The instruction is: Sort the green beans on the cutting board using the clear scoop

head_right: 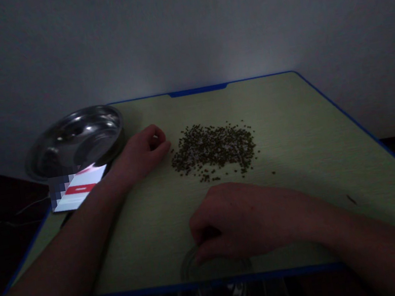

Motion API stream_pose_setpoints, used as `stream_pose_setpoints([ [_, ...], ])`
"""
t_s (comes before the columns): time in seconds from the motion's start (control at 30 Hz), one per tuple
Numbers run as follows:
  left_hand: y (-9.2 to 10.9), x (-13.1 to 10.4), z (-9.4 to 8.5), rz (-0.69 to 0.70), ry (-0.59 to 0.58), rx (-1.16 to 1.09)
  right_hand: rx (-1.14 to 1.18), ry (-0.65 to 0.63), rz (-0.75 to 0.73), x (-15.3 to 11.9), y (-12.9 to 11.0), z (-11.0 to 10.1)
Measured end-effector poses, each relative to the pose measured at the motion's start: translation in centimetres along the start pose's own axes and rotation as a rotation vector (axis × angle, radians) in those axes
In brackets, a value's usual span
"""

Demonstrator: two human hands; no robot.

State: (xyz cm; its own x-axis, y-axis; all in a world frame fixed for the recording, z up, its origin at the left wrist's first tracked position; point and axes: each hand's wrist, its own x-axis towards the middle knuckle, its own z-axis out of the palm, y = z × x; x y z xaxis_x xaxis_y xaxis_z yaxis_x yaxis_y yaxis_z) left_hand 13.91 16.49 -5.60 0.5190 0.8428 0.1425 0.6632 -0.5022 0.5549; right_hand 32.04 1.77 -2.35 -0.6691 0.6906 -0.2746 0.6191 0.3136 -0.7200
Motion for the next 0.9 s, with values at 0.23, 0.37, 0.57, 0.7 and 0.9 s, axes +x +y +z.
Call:
stream_pose_setpoints([
  [0.23,-0.1,0.0,0.1,-0.004,0.007,0.013,-0.026,0.012,-0.005,-0.1,-0.3,0.0],
  [0.37,-0.3,0.1,0.0,0.005,-0.002,0.02,-0.027,0.0,-0.009,-0.1,-0.4,-0.1],
  [0.57,-0.2,0.1,-0.3,-0.031,-0.025,0.023,0.09,0.173,-0.025,-1.5,0.7,-3.0],
  [0.7,-0.2,0.1,-0.5,-0.046,-0.037,0.034,0.089,0.313,0.075,-3.3,2.4,-5.9],
  [0.9,-0.3,0.2,-0.5,-0.038,-0.043,0.034,0.063,0.457,0.273,-6.4,6.4,-9.2],
])
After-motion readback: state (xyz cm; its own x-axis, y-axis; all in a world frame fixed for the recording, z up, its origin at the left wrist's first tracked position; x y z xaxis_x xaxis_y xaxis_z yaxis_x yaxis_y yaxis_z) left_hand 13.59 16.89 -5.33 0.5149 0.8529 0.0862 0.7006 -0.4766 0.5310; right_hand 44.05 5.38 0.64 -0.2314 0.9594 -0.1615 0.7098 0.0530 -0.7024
